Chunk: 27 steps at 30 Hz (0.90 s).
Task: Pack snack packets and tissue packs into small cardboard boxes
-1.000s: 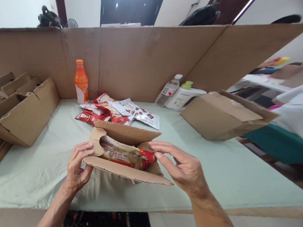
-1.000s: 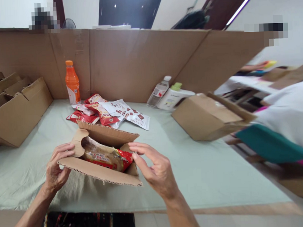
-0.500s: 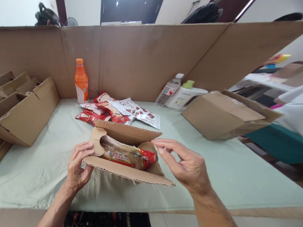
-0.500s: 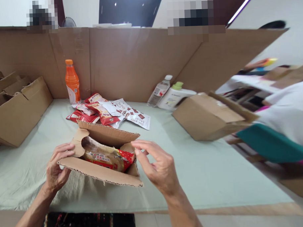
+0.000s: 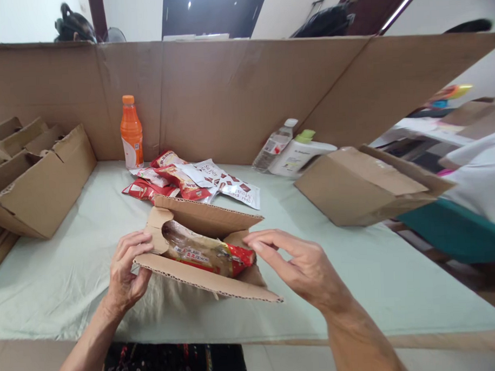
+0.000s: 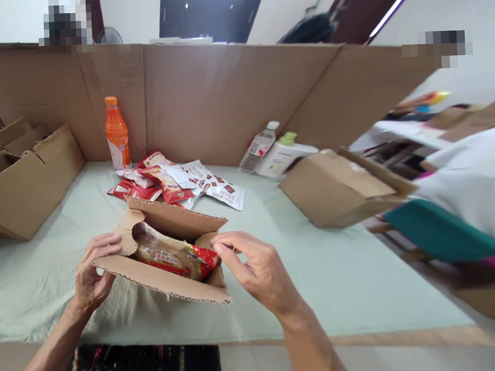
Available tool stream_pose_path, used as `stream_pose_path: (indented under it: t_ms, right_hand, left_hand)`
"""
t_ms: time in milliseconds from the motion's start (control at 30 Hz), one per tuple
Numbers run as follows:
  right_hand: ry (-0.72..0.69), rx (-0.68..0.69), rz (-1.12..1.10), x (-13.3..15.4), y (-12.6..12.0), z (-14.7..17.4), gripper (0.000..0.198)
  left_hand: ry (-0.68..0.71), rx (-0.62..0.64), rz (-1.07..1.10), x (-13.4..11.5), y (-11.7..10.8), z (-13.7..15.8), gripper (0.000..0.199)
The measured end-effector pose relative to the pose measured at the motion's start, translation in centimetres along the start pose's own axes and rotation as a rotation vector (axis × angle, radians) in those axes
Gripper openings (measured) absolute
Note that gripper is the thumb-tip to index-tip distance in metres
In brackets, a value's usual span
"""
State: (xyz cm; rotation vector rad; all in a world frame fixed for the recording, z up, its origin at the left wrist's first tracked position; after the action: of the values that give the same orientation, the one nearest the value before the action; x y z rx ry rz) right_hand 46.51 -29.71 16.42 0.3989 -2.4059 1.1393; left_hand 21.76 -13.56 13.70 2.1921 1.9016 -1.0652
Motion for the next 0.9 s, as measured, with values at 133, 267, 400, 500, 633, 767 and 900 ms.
stream_pose_path:
  t_ms: [133, 267, 400, 500, 633, 767, 900]
  right_hand:
    - [0.072, 0.189, 0.027, -0.1, 0.8, -0.1, 0.024]
    - [0.019, 0.328, 0.033, 0.6, 1.9, 0.0, 0.031]
    - [-0.004, 0.417, 0.059, 0.7, 2.4, 0.2, 0.035]
    - [-0.031, 0.485, 0.051, 0.5, 2.6, 0.3, 0.039]
    - [-0.061, 0.545, 0.014, 0.4, 2.9, -0.2, 0.044]
    - [-0.042, 0.635, 0.039, 0.5, 3.6, -0.8, 0.043]
    - [-0.049, 0.718, 0.074, 0.7, 4.3, -0.5, 0.044]
  left_hand:
    - [-0.005, -0.009, 0.011, 0.0, 0.0, -0.1, 0.019]
    - [0.001, 0.005, 0.012, -0.1, 0.1, 0.0, 0.019]
    - [0.007, 0.014, 0.012, -0.1, 0.0, 0.0, 0.019]
    - [0.007, 0.009, 0.009, -0.1, -0.1, 0.0, 0.019]
    - [0.006, 0.012, 0.01, -0.1, 0.0, 0.1, 0.019]
    - [-0.002, 0.004, 0.011, -0.1, 0.0, 0.1, 0.02]
    - [-0.014, 0.003, -0.006, -0.3, 0.0, 0.0, 0.022]
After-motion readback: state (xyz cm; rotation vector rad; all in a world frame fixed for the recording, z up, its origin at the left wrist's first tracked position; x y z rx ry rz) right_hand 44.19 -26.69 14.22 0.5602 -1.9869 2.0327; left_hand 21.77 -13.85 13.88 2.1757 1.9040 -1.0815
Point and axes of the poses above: each hand's wrist, its own z-axis away from the middle knuckle, its own y-axis out of the palm, x = y × z, the point moved 9 cm from there along -z, towards the middle knuckle, and after that the axes turned 7 degrees about -y, right-handed, at the moved point
